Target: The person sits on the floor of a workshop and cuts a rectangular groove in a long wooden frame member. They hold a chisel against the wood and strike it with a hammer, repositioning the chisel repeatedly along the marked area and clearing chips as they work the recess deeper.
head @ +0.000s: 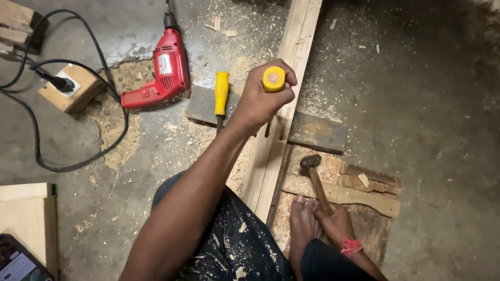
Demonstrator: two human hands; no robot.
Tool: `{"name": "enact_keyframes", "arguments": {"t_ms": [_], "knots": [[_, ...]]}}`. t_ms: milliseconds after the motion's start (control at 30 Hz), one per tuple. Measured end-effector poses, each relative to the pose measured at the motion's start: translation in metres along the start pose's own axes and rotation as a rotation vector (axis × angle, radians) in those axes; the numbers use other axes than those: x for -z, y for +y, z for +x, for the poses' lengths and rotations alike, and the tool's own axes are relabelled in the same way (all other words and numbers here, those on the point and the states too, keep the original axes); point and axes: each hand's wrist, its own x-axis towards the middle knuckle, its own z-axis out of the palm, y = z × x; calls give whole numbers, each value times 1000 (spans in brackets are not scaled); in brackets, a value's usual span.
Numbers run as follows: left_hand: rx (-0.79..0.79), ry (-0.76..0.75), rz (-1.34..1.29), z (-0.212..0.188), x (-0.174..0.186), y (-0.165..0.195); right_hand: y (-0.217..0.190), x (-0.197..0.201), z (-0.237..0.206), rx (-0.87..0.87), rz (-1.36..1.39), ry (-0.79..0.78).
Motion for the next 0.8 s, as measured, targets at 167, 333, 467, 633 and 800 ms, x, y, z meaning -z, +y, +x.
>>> {"name": "enact_keyframes", "arguments": {"t_ms": [167, 333, 467, 633, 800], "knots": [[4, -28, 20, -1, 7, -5, -7, 0, -3, -51, -45, 20], [-39, -45, 84, -1, 6, -5, -10, 1, -5, -23, -21, 22], [-23, -57, 102, -1, 4, -3, -10, 1, -6, -21, -9, 9], [11, -73, 114, -1, 4, -1, -14, 3, -8, -38, 43, -4], [-3, -80, 125, -3, 2, -1, -21, 4, -9, -40, 30, -1]]}}
